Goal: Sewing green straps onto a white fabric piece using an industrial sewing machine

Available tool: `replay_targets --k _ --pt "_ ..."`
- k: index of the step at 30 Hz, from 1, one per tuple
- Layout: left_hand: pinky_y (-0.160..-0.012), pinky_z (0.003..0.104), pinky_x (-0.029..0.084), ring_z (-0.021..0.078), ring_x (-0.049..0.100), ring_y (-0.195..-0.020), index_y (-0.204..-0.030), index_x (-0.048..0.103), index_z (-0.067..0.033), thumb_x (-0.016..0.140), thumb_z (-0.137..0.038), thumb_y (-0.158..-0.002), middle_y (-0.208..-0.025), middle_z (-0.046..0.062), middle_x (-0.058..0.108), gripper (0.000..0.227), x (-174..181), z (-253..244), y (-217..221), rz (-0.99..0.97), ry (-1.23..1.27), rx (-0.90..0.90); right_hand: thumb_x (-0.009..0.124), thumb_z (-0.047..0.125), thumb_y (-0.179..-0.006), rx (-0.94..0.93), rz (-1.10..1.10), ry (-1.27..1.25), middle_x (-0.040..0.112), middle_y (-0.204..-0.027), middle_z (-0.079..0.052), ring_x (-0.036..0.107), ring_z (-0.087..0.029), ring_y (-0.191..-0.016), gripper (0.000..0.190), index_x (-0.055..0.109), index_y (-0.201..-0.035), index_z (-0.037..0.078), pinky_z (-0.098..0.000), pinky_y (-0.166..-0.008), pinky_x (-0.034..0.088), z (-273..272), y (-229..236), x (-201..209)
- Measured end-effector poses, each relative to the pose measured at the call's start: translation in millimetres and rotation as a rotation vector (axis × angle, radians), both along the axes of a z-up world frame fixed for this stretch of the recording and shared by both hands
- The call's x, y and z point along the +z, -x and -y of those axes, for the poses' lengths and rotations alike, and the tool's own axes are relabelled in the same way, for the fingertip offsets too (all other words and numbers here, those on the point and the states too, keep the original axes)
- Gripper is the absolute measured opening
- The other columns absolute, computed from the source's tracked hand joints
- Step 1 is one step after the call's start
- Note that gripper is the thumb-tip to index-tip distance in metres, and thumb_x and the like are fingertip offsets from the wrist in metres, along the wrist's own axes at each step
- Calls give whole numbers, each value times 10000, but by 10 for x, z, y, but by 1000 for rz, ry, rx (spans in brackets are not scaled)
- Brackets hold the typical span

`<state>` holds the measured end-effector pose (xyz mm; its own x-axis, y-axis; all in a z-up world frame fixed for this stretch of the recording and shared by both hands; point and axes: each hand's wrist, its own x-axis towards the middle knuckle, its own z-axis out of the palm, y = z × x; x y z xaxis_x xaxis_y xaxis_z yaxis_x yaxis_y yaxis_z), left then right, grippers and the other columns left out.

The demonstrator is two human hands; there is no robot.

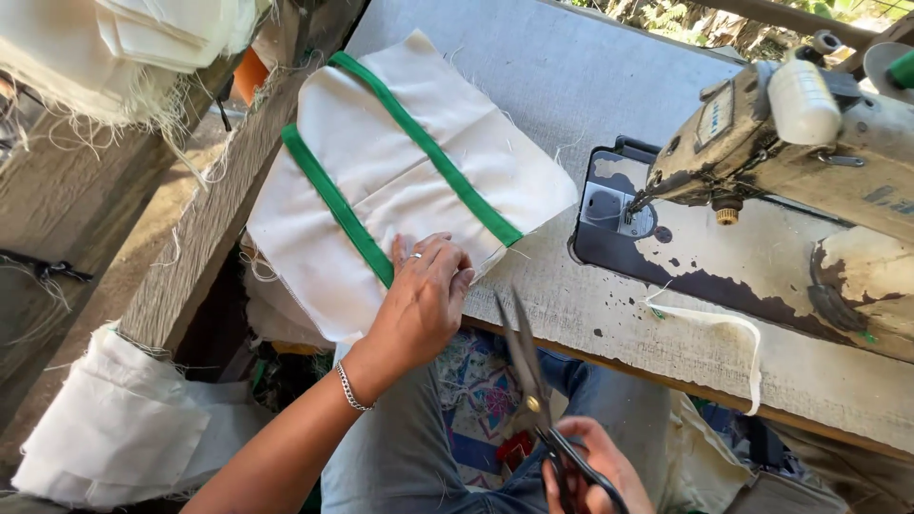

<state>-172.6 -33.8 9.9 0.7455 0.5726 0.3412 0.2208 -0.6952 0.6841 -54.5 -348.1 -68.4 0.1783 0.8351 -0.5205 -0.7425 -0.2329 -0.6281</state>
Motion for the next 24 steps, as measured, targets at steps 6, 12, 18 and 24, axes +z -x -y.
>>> replay_targets --k 6,12,18,24 --pt "-1132 747 167 396 543 -1352 -985 553 -95 512 -98 -1027 -1014 114 648 59 -115 -43 29 -54 25 -5 881 522 -650 -98 115 -121 595 -758 -198 518 -220 -410 857 498 -1231 22 -333 -331 389 -645 96 550" --pt "-1014 587 304 266 538 -803 -922 503 -114 478 -33 -1032 -932 44 556 139 60 -25 65 32 -91 -52 838 346 -794 -120 204 -223 624 -780 -224 532 -174 -362 657 492 -1240 10 -296 -247 380 -690 -128 483" --pt "-1181 694 97 238 650 -1098 -949 527 -121 524 -65 -1026 -1173 57 648 95 6 -93 108 110 188 -37 811 248 -826 -178 184 -218 623 -747 -248 522 -189 -329 650 468 -1322 7 -285 -252 423 -430 -78 253" --pt "-1092 437 442 300 587 -1346 -904 607 -127 559 -143 -985 -1198 65 659 96 477 -40 435 298 406 16 517 353 -938 79 -260 197 614 -921 -316 572 -449 -687 695 337 -1587 181 -608 -706 494 -41 31 -596"
